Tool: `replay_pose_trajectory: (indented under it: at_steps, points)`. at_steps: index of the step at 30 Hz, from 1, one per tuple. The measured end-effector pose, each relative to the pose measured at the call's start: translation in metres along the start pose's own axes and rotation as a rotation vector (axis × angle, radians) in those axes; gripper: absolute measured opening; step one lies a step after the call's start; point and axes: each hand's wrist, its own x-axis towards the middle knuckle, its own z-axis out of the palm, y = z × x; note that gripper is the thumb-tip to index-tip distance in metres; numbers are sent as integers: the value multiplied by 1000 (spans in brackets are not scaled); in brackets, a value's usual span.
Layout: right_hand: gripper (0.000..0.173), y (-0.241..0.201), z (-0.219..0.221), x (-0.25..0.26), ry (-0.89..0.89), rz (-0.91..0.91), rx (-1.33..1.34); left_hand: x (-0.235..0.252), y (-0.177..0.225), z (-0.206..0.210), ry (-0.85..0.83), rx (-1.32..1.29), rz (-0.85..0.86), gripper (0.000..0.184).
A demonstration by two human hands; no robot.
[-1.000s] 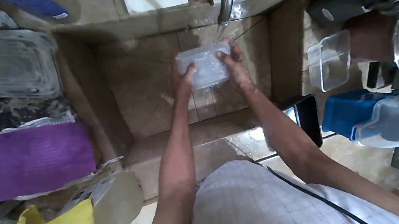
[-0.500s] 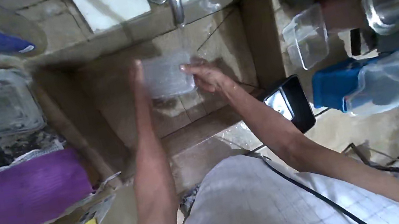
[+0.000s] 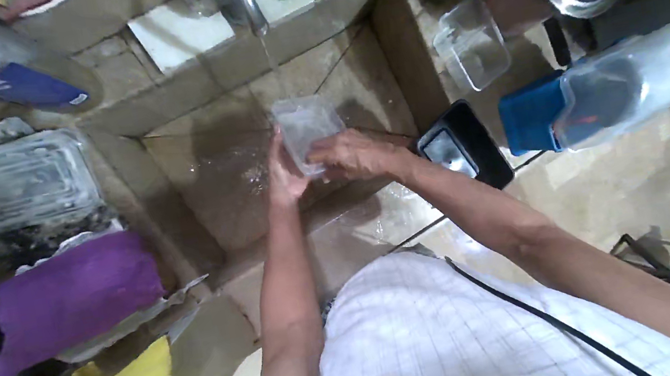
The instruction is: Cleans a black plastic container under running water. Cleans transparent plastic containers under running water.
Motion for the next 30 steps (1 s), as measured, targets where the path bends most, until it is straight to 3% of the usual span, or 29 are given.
replay_pose_trajectory:
  at_steps: [2,4,6,9,13,19,23,26,30]
  points:
    - [42,-6,5,-13,68,-48,-29,-6,-6,1,7,-29,119,46]
    - [47,-12,9,-28,291,43,-24,-12,-9,4,44,-54,159,42]
    - [44,-15,12,-38,585,264,12,-17,-11,10,106,-42,176,41]
    - [52,-12,12,-44,721,656,194,-22,-14,13,108,49,176,46]
    - [26,-12,4,-48,667,804,305,-32,-15,15,2,195,230,60]
    - [28,-8,25,-43,545,764,694,-51,1,31,33,401,182,71]
    - [28,-8,48,-31,600,791,1263,-52,24,39,87,559,150,68]
    - [29,-2,65,-27,557,590,1857,-56,46,33,106,521,118,64]
    - [21,-5,82,-3,437,611,2084,-73,66,30,88,497,151,64]
